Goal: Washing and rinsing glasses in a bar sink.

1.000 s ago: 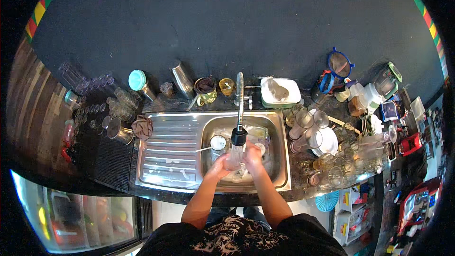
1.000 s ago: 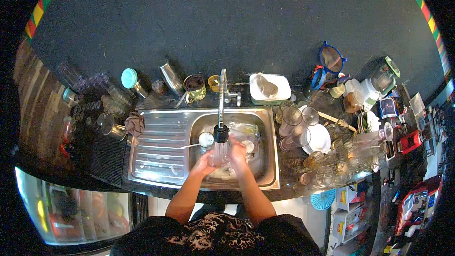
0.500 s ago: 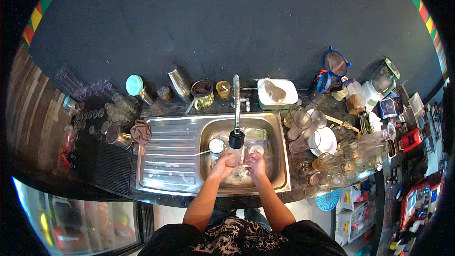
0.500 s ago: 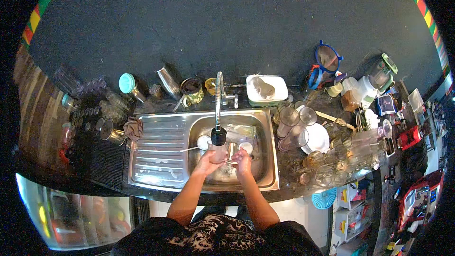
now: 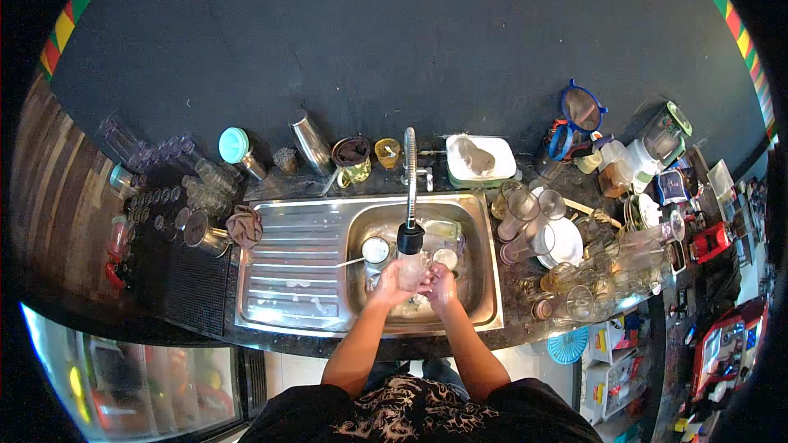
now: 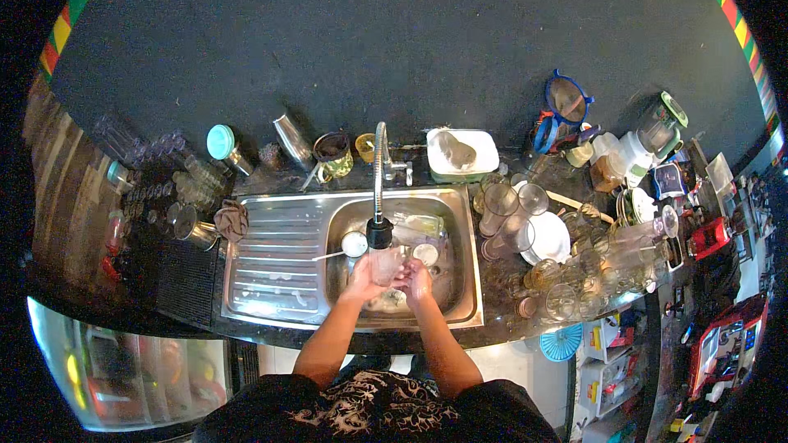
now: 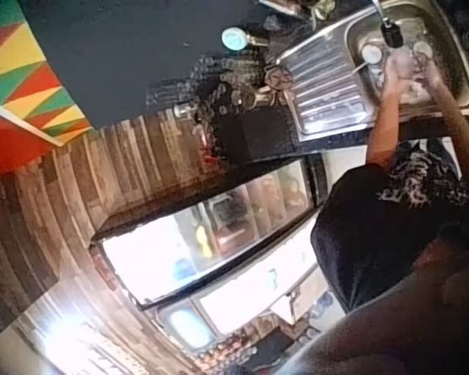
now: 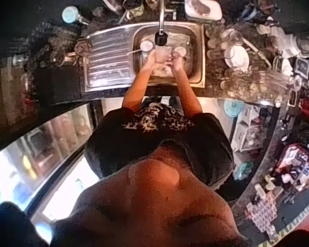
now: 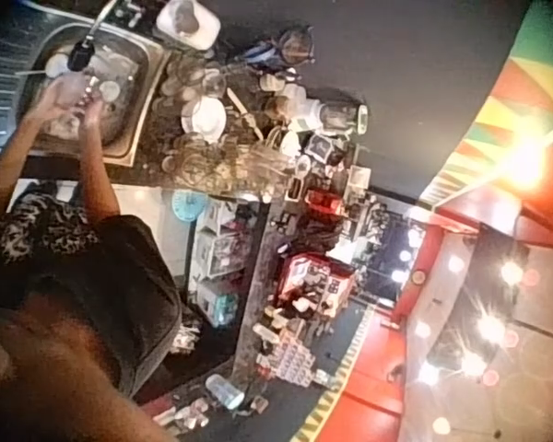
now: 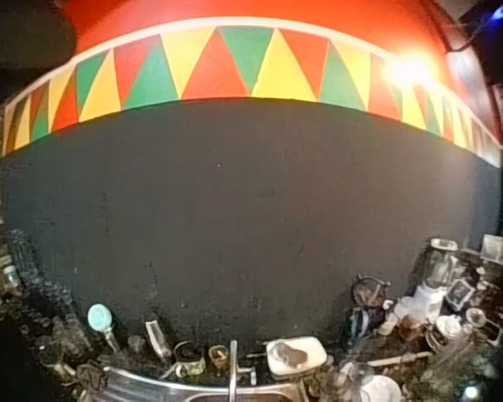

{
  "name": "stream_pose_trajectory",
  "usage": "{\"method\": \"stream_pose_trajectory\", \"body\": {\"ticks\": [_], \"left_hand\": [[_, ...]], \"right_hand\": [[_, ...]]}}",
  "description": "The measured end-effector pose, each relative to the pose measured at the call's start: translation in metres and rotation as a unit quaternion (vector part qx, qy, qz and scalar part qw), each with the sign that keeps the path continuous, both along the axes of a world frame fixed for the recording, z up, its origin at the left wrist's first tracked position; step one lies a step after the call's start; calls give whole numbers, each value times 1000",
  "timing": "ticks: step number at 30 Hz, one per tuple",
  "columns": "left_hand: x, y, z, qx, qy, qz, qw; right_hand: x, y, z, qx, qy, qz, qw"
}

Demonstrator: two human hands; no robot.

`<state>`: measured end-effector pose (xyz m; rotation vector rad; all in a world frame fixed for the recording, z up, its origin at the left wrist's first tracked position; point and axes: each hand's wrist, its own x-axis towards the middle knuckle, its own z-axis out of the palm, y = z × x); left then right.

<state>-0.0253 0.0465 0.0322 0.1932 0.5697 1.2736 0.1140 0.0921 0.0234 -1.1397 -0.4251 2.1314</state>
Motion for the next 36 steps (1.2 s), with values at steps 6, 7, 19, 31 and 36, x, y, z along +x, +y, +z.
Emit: {"method": "stream_pose_trajectory", "body": {"ticks": [6,7,19,31,36], "left_hand": [[-3,0,3,-84,15,125,988],[-9,-3,2,-97,13,111,989],[-3,-18,-8,-69,-25,0,997],[-13,-16,2,16,766,268,584],[-17,-23,25,-110,330,211,913]], "right_hand": [[-1,-7,-5,-5,-53,9,999],[-3,-8,-5,-4,-56,14,998],[8,-4,-7,-61,-24,23,998],[-47,-13,15,37,154,45,986],[-47,-22,5,248,25,-26,968]]}}
